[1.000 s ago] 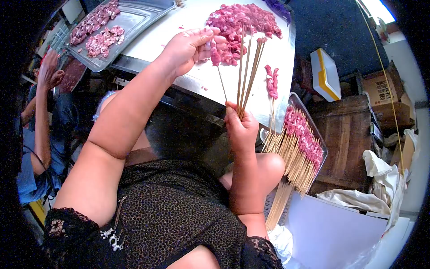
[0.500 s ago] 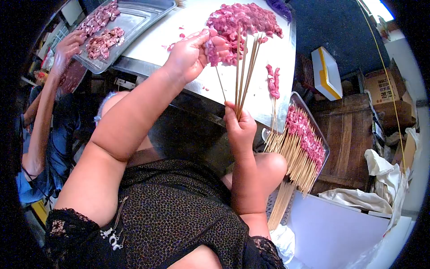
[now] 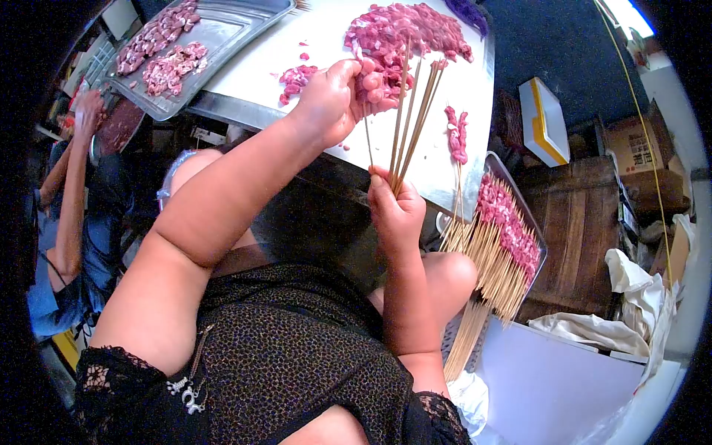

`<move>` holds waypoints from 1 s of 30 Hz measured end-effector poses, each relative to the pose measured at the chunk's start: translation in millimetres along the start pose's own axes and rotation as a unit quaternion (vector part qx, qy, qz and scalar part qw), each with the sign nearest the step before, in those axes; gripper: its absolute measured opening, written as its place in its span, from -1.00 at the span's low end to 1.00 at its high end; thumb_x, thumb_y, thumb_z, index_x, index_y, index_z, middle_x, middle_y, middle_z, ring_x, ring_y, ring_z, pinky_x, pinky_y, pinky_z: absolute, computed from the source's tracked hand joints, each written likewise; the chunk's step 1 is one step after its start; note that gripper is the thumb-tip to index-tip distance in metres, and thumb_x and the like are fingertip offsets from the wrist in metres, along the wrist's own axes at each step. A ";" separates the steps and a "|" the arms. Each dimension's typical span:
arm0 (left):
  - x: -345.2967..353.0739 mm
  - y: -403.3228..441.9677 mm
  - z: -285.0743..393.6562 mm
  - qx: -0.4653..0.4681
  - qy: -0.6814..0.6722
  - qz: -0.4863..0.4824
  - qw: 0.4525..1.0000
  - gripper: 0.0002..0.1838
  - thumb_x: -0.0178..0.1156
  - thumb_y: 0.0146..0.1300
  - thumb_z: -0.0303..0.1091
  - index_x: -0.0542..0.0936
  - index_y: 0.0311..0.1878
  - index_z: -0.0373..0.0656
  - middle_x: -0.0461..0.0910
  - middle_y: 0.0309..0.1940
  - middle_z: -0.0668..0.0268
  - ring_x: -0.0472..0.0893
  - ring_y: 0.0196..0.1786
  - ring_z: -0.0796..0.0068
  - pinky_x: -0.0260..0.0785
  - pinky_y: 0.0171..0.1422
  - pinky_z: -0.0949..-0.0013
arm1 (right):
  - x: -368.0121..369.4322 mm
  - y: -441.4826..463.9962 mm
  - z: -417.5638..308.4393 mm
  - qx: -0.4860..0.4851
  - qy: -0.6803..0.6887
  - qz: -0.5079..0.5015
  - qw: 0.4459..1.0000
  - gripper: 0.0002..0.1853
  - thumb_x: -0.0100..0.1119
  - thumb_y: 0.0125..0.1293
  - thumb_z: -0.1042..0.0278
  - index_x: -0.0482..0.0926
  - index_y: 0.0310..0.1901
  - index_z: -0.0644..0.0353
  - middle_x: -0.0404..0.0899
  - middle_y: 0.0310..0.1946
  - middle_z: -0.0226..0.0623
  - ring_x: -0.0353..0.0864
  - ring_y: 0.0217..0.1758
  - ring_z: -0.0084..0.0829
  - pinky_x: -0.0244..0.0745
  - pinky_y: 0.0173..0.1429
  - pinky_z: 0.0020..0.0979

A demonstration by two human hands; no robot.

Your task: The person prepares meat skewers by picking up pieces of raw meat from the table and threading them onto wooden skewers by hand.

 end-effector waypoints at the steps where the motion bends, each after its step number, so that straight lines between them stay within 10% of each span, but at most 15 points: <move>1: 0.7 -1.7 -1.4 -0.014 -0.007 0.019 1.000 -0.77 -0.27 0.37 -0.39 0.38 -0.27 -0.23 0.35 -0.53 0.35 0.40 -0.50 0.49 0.52 -0.07 0.09 | 0.5 -0.3 -0.1 0.014 0.006 0.002 1.000 -0.81 0.13 0.28 0.45 0.54 -0.10 0.32 0.46 -0.56 -0.51 0.31 -0.61 -0.74 0.15 -0.55 -0.70; 13: 14.1 -23.5 -30.1 -0.031 0.075 -0.046 0.996 -0.70 -0.21 0.44 -0.12 0.32 -0.25 -0.15 0.20 -0.63 0.48 0.15 -0.67 0.65 0.32 -0.41 0.41 | 7.3 5.6 -5.3 0.030 0.113 -0.012 0.993 -0.80 0.11 0.28 0.43 0.51 -0.10 0.33 0.42 -0.59 -0.48 0.23 -0.70 -0.73 0.07 -0.66 -0.69; 17: 11.5 -19.4 -35.5 -0.055 0.208 -0.067 0.974 -0.55 -0.10 0.38 0.04 0.35 -0.06 -0.22 0.34 -0.59 0.42 0.38 -0.53 0.60 0.40 -0.27 0.41 | 3.0 5.2 -3.8 0.024 0.109 0.034 0.993 -0.81 0.10 0.29 0.44 0.51 -0.11 0.33 0.42 -0.59 -0.48 0.23 -0.71 -0.73 0.06 -0.66 -0.71; 20: 2.6 0.8 1.6 0.033 0.628 -0.100 0.771 -0.53 0.02 0.32 0.04 0.48 -0.06 -0.24 0.57 -0.36 0.15 0.54 -0.18 0.50 0.40 -0.06 0.42 | -10.6 9.4 -11.0 -0.014 0.103 0.043 0.994 -0.82 0.07 0.31 0.46 0.51 -0.11 0.33 0.39 -0.63 -0.49 0.18 -0.74 -0.73 0.02 -0.71 -0.69; 24: -30.8 2.3 79.0 0.170 0.855 -0.066 0.485 -0.77 0.22 0.09 -0.21 0.62 -0.42 -0.20 0.58 -0.60 0.20 0.59 -0.47 0.31 0.39 -0.31 0.26 | -18.2 4.7 -19.5 -0.020 0.090 0.046 0.995 -0.83 0.06 0.31 0.47 0.50 -0.12 0.33 0.36 -0.64 -0.50 0.17 -0.75 -0.74 0.01 -0.72 -0.69; 30: -55.2 6.3 78.2 0.072 0.915 -0.033 0.395 -0.85 0.24 -0.05 -0.42 0.60 -0.36 -0.23 0.59 -0.51 0.13 0.60 -0.44 0.32 0.42 -0.23 0.31 | -19.1 2.8 -15.5 0.002 0.071 0.024 0.997 -0.80 0.09 0.30 0.41 0.51 -0.10 0.31 0.41 -0.59 -0.48 0.20 -0.74 -0.74 0.05 -0.71 -0.70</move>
Point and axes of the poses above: each hand's wrist, its own y-axis towards the middle knuckle, its own x-axis out of the palm, z = x × y, the point moved 4 cm from there along y, towards the middle knuckle
